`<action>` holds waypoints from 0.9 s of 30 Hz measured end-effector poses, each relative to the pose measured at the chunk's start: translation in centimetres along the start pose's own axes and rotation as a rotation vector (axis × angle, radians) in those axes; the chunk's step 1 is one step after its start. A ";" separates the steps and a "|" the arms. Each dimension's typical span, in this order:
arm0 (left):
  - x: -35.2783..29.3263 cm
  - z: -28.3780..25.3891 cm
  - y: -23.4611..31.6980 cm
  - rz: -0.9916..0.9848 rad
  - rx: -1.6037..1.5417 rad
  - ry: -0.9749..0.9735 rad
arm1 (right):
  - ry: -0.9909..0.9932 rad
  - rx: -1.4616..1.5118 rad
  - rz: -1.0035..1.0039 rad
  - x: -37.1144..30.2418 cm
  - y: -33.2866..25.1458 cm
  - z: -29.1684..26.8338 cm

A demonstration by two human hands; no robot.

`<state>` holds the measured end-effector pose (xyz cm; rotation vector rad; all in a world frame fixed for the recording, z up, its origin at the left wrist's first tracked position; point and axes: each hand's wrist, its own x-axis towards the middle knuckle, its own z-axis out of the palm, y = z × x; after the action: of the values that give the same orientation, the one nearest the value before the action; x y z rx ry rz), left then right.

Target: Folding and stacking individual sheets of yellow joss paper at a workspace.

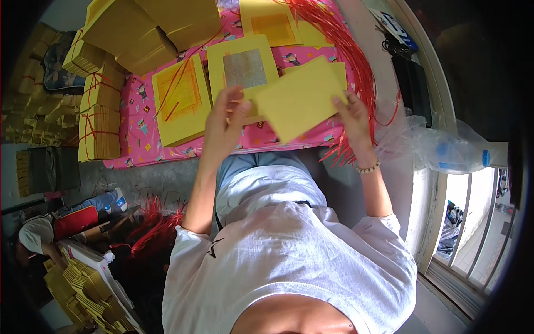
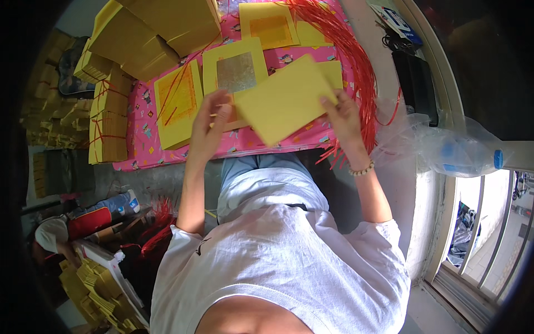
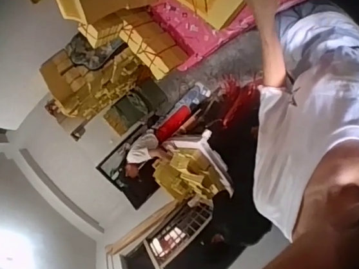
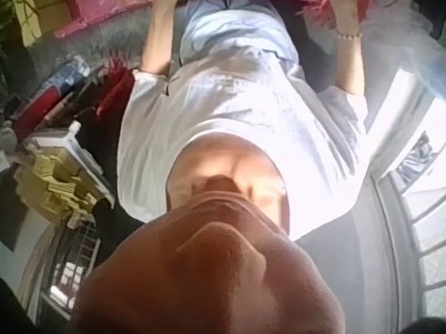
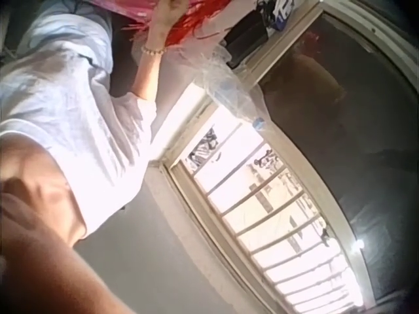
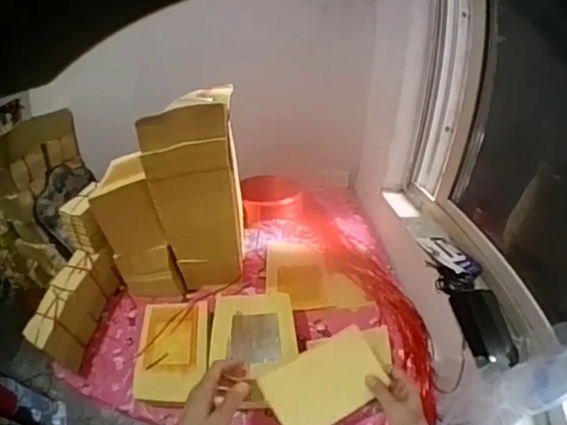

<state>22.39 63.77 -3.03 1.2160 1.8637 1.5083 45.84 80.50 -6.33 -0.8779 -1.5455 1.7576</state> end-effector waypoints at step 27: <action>-1.9 -0.7 -2.6 0.081 0.181 0.065 | 0.535 -1.354 -0.215 4.3 5.8 -2.4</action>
<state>21.88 61.78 -5.63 1.3532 2.0536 1.4628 45.17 84.71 -12.64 -1.5001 -2.2003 0.0546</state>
